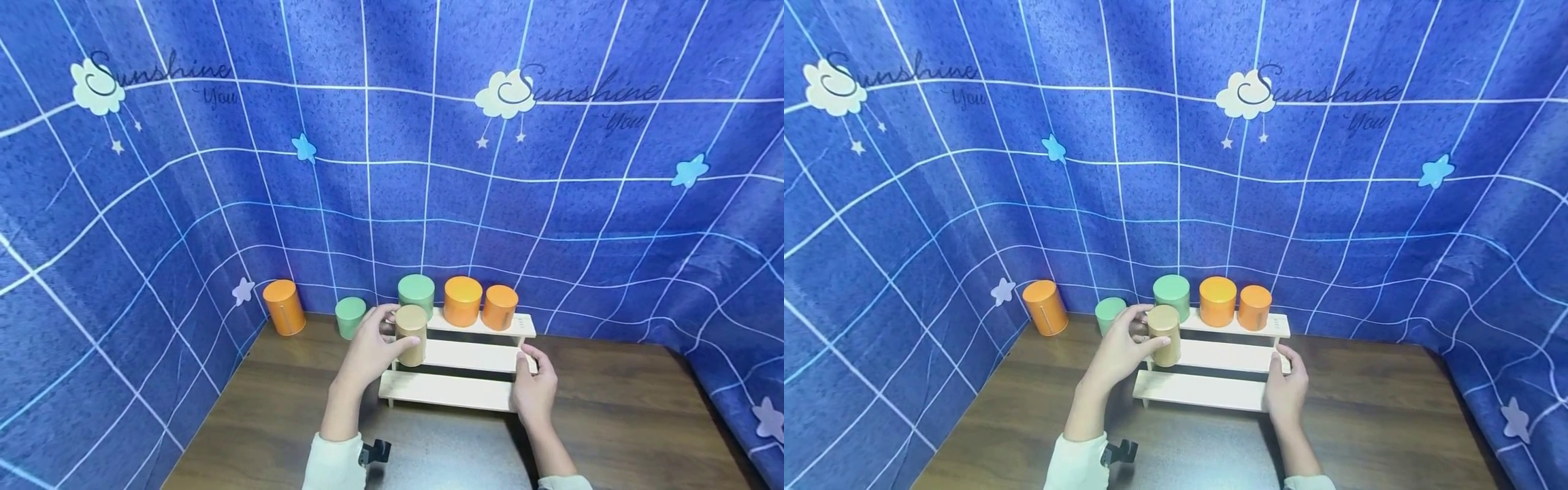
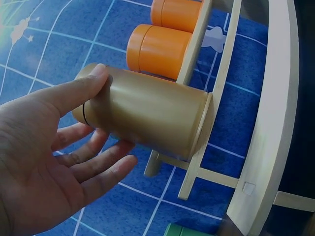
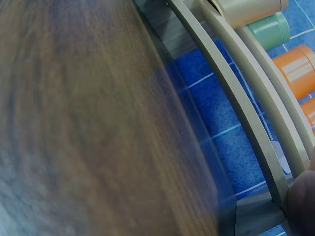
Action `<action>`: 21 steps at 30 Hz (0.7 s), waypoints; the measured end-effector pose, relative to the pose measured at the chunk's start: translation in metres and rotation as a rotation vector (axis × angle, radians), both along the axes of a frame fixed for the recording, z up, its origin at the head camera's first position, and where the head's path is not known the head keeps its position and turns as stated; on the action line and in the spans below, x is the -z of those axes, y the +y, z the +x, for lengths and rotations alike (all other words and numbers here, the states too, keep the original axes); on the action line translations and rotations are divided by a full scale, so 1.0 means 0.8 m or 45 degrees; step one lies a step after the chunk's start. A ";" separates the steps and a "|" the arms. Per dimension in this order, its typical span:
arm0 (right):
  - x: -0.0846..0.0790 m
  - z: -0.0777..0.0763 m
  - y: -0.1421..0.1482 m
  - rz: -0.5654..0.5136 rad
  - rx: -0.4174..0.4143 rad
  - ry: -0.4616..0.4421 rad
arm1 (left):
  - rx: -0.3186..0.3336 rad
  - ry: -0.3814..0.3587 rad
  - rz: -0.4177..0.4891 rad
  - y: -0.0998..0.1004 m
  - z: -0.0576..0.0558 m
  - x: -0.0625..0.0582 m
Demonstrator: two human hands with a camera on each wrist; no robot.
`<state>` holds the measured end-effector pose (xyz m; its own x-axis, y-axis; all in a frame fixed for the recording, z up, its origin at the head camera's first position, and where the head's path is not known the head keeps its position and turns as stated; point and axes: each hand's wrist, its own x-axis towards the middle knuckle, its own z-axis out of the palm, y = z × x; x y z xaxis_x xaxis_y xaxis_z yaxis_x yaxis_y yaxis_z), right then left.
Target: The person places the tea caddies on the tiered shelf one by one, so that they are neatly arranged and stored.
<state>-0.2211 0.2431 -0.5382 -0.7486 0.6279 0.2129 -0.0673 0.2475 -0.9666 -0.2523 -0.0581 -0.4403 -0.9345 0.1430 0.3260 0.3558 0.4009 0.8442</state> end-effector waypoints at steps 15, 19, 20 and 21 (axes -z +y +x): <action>0.000 -0.004 -0.004 0.014 0.004 -0.010 | -0.017 0.008 -0.019 -0.002 -0.006 0.003; 0.001 -0.002 -0.003 0.020 0.007 0.002 | -0.012 0.007 -0.023 0.000 -0.006 0.005; 0.001 -0.002 -0.003 0.017 0.011 0.002 | -0.009 0.007 -0.022 0.001 -0.006 0.006; 0.001 -0.002 -0.003 0.016 0.014 0.001 | -0.006 0.008 -0.018 0.002 -0.006 0.007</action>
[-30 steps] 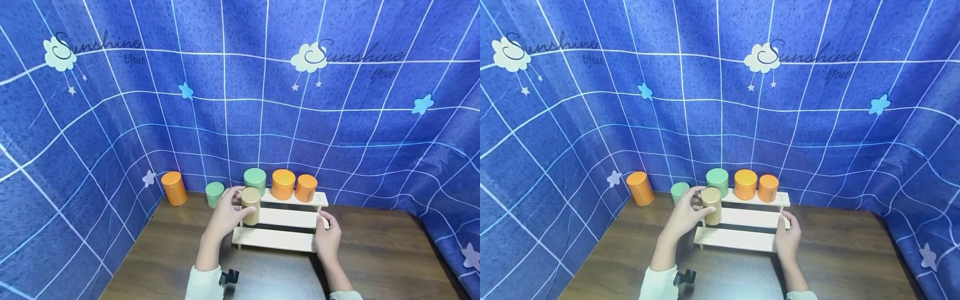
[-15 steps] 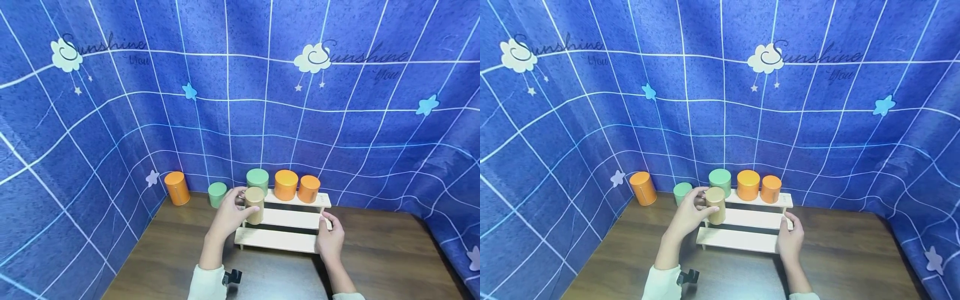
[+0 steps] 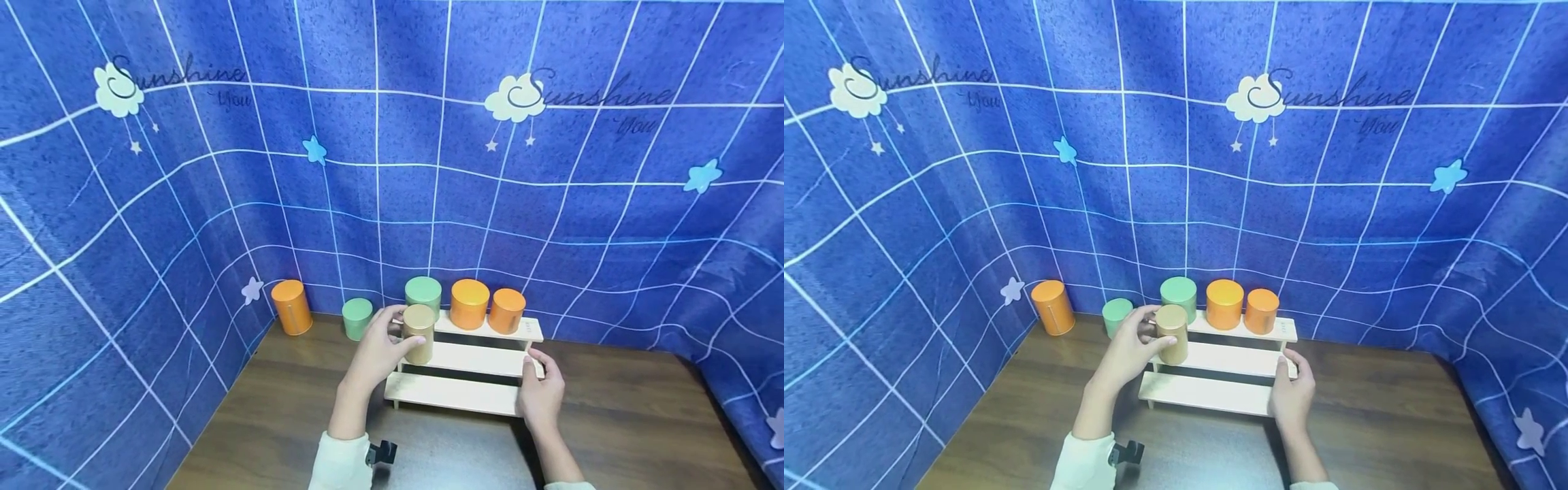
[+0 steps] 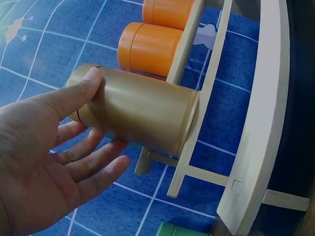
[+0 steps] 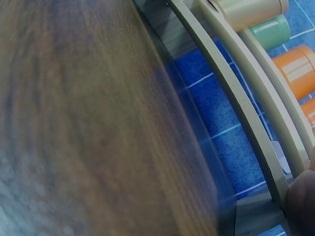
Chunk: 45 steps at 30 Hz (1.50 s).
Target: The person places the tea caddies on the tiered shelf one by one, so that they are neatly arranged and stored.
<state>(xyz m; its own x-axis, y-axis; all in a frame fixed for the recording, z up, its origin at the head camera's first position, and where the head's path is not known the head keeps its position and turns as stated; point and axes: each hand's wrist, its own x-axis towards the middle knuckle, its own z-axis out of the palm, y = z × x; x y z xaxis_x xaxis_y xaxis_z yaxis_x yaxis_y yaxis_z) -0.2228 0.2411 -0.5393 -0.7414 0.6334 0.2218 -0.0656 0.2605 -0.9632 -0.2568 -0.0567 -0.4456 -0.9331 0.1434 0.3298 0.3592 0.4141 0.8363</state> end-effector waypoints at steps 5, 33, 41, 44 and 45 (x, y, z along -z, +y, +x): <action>0.001 0.001 0.003 -0.017 0.001 -0.023 | -0.005 0.002 0.011 0.004 -0.002 0.003; 0.004 -0.001 0.006 -0.002 -0.042 0.024 | -0.469 -0.016 -0.261 -0.090 -0.054 0.087; 0.005 -0.001 0.006 -0.011 -0.042 0.021 | -0.424 -0.122 -0.399 -0.079 -0.057 0.105; 0.005 -0.003 0.005 -0.007 -0.035 0.024 | -0.433 -0.112 -0.383 -0.077 -0.056 0.105; 0.005 -0.004 0.005 -0.008 -0.036 0.025 | -0.443 -0.096 -0.366 -0.077 -0.056 0.104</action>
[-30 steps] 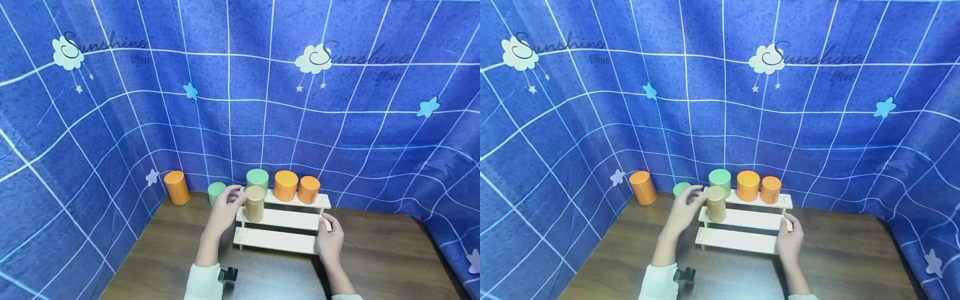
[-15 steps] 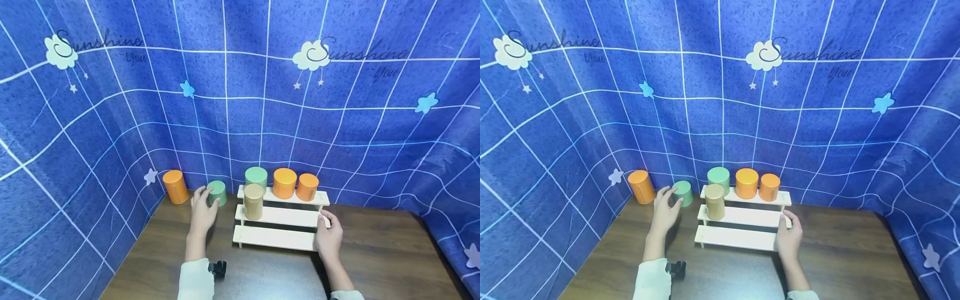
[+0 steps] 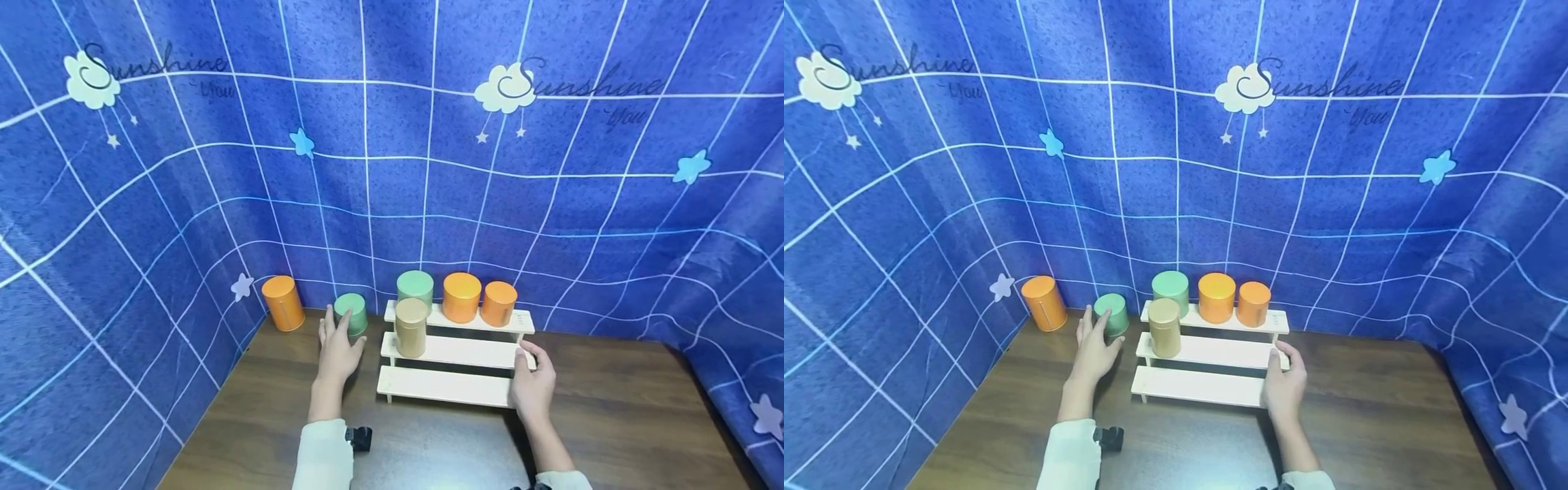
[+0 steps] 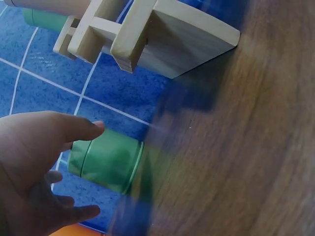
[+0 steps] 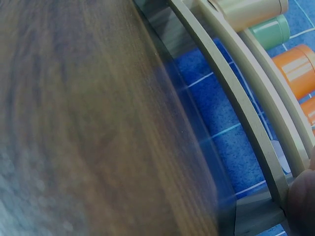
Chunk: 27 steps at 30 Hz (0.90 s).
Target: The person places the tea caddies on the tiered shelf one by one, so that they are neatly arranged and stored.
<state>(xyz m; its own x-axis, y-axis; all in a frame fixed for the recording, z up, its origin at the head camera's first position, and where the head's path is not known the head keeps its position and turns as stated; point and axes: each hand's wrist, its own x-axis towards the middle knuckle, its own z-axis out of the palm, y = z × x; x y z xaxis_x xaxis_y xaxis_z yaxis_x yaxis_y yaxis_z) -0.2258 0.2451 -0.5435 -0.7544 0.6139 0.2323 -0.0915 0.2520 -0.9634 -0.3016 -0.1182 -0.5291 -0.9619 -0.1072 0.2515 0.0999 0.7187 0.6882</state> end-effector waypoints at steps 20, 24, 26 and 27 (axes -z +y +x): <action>-0.002 0.000 -0.001 0.003 -0.008 0.017 | -0.258 0.089 0.212 0.014 0.005 -0.012; -0.002 0.001 -0.001 0.016 0.004 0.011 | -0.260 0.100 0.312 0.016 0.003 -0.008; -0.002 0.001 -0.001 0.021 0.010 0.010 | -0.252 0.110 0.341 0.015 0.002 -0.006; -0.002 0.001 -0.002 0.022 0.012 0.010 | -0.249 0.124 0.357 0.014 0.002 -0.005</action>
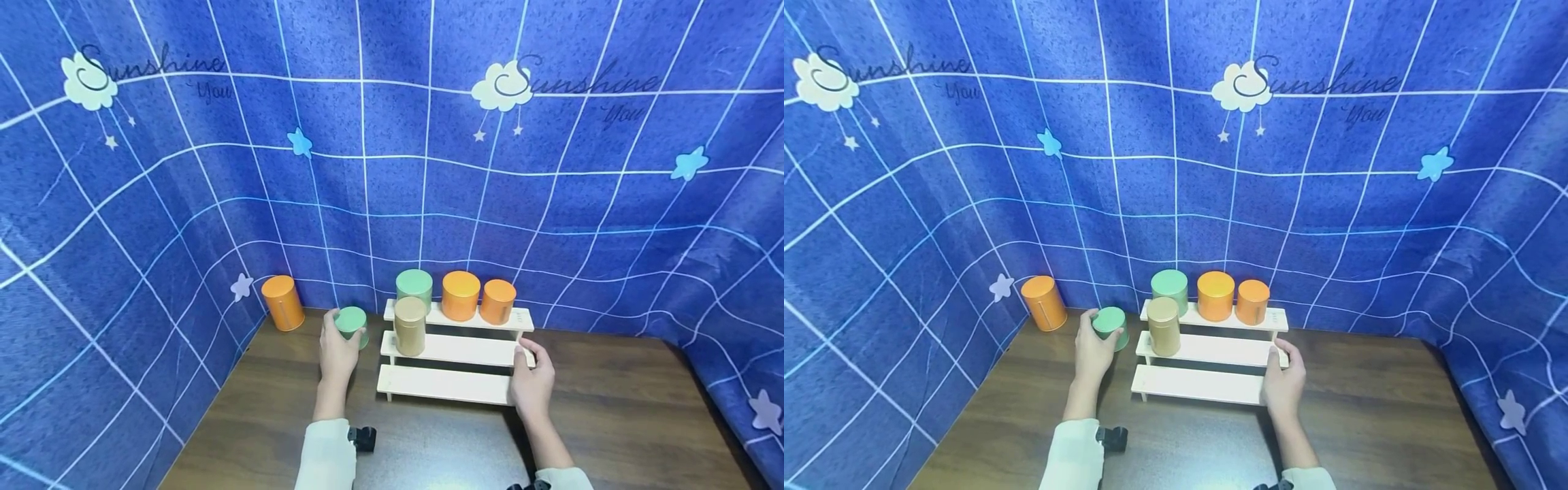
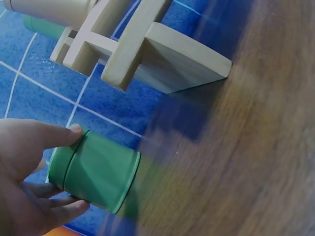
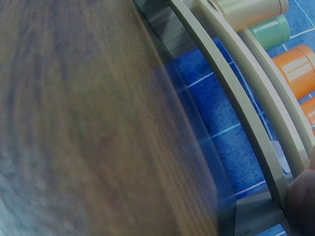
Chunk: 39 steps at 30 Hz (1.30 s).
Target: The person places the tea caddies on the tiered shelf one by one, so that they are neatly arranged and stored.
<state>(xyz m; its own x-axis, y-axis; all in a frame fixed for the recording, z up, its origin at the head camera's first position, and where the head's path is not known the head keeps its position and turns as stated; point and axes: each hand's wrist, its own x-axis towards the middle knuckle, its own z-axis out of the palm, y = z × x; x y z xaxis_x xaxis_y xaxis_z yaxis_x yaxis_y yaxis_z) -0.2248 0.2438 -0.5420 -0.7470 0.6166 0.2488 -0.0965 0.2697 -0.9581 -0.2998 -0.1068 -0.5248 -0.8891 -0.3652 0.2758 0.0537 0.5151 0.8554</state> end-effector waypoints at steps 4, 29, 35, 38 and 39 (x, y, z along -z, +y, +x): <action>0.002 0.000 0.000 -0.019 -0.003 -0.008 | -0.016 0.062 0.048 -0.003 0.000 -0.003; -0.003 0.003 0.006 -0.045 -0.011 -0.027 | 0.050 0.365 0.295 -0.008 0.043 -0.111; -0.001 0.001 0.002 -0.066 -0.032 -0.037 | 0.084 0.407 0.309 -0.009 0.061 -0.132; -0.002 -0.001 0.002 -0.066 -0.020 -0.024 | 0.112 0.413 0.302 -0.003 0.068 -0.141; -0.002 -0.002 0.002 -0.061 -0.015 -0.024 | 0.122 0.415 0.287 0.000 0.071 -0.144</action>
<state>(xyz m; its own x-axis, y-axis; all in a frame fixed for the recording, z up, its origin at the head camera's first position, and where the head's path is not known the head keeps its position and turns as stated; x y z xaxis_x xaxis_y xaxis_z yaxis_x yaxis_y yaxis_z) -0.2265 0.2455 -0.5405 -0.7587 0.6184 0.2051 -0.0814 0.2223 -0.9716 -0.2431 -0.1069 -0.4094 -0.8014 -0.3681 0.4714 0.3795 0.2962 0.8765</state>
